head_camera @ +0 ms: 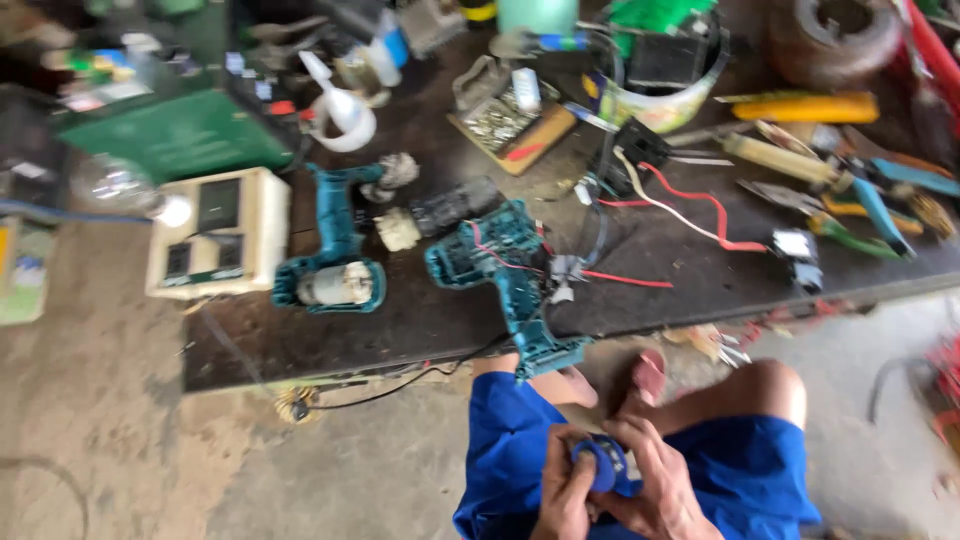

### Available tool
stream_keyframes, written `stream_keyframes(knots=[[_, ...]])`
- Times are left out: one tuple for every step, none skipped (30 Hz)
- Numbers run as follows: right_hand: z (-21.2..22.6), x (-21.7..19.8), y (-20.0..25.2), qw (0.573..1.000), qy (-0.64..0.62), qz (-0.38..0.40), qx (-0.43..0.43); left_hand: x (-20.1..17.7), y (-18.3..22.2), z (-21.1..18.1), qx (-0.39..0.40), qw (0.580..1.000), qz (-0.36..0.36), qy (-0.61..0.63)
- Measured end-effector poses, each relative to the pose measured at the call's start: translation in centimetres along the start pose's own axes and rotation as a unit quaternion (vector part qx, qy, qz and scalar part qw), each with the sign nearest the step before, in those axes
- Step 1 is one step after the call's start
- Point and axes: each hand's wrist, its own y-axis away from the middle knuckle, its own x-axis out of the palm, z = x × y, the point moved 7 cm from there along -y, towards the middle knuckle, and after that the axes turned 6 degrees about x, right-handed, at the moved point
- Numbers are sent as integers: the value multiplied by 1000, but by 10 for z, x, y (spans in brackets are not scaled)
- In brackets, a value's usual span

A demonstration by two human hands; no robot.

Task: The person is repairing a power tool by stripping electrical wires and connecting them to a trigger switch assembly on a workbench.

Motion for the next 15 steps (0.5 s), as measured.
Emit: stream_keyframes(knots=[[14,-5,-8,998,3,29,-57,6,0,3,-48,998,-27,38],[14,-2,-8,997,-2,38,-70,4,-2,6,-35,998,-37,38],[10,-3,-7,999,-6,14,-47,3,-4,7,-1,997,-43,61],[5,-5,-7,1000,-11,-9,-24,2,-6,8,34,995,-49,82],[11,-4,-10,999,-13,-5,-29,1,-6,-6,39,994,-53,83],[10,-3,-14,999,-30,2,11,1,-7,-19,45,997,-37,47],[9,-2,-17,998,-45,8,54,3,-8,-31,48,999,-20,12],[14,-4,-23,998,-45,12,51,-2,-9,-40,51,998,-23,13],[15,-2,-28,996,-44,25,76,-10,-9,-38,-24,999,-30,-21],[17,-1,-32,993,-44,38,102,-18,-8,-37,-98,993,-38,-55],[11,1,-37,993,-44,40,101,-9,-9,-54,-97,993,-39,-56],[15,9,-41,993,-68,95,34,-4,-12,-80,-33,995,-79,-59],[19,16,-44,984,-91,150,-33,1,-13,-106,32,991,-116,-61],[30,17,-51,984,-91,151,-33,-8,-19,-126,32,991,-117,-60],[43,21,-56,980,-86,174,-41,-23,-22,-137,-52,978,-159,-128]])
